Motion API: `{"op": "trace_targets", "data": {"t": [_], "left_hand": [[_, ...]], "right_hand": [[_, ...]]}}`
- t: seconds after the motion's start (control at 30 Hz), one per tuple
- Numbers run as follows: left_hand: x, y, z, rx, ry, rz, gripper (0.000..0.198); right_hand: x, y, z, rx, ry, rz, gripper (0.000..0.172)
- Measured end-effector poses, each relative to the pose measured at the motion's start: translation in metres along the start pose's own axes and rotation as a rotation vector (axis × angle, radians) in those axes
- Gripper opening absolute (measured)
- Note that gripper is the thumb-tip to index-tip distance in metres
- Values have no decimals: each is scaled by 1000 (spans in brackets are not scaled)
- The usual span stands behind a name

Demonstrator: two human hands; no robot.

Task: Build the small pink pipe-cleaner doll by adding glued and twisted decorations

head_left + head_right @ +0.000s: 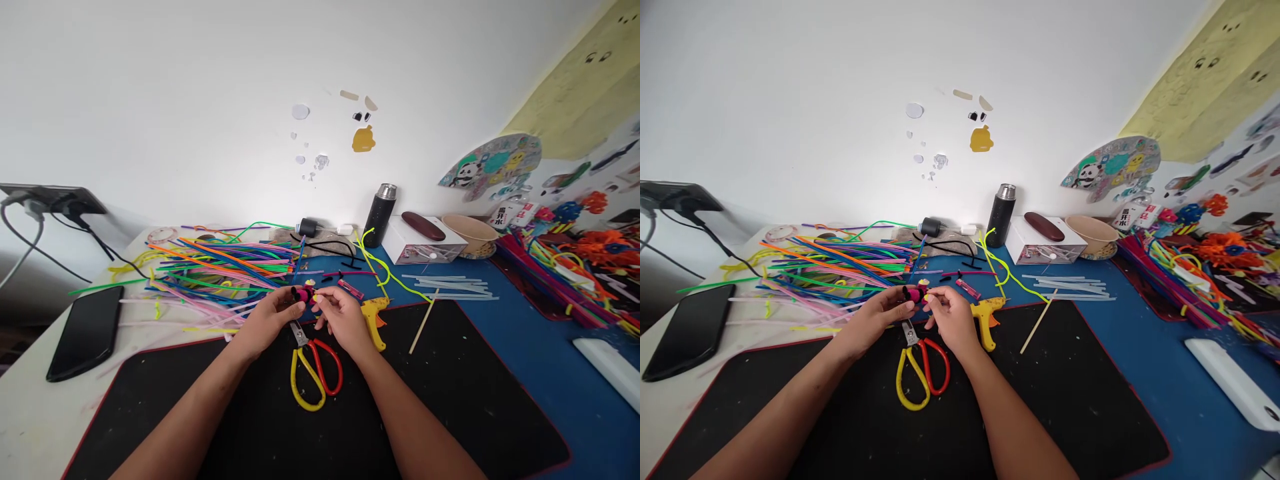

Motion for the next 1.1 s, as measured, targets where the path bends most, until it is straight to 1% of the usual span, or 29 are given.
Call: {"op": "trace_targets", "data": {"t": [0.13, 0.27, 0.4, 0.53, 0.67, 0.83, 0.97, 1.1], "left_hand": [[6, -1, 0, -42, -187, 39, 56], [12, 0, 2, -64, -376, 98, 49], [10, 2, 5, -85, -441, 106, 40], [6, 4, 8, -135, -490, 120, 29], [3, 5, 9, -158, -562, 139, 25], [3, 4, 7, -143, -619, 113, 26], [1, 3, 6, -218, -701, 102, 24], [-2, 4, 4, -257, -751, 87, 25]], "right_hand": [[-1, -3, 2, 7, 45, 10, 33], [-2, -6, 3, 53, 134, 21, 31], [-3, -6, 0, 113, 224, 24, 29], [-4, -5, -5, 149, 277, 27, 31], [-2, -3, -5, 121, 306, 38, 32], [4, 2, -3, 55, 300, 85, 35], [7, 3, -1, -10, 309, 103, 41], [6, 3, -2, -10, 329, 95, 42]]}}
Point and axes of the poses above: each hand's wrist, its own y-axis away from the middle knuckle, its own x-axis out of the back of the hand, z = x × y, the point moved 5 cm from there along -y, towards the middle knuckle
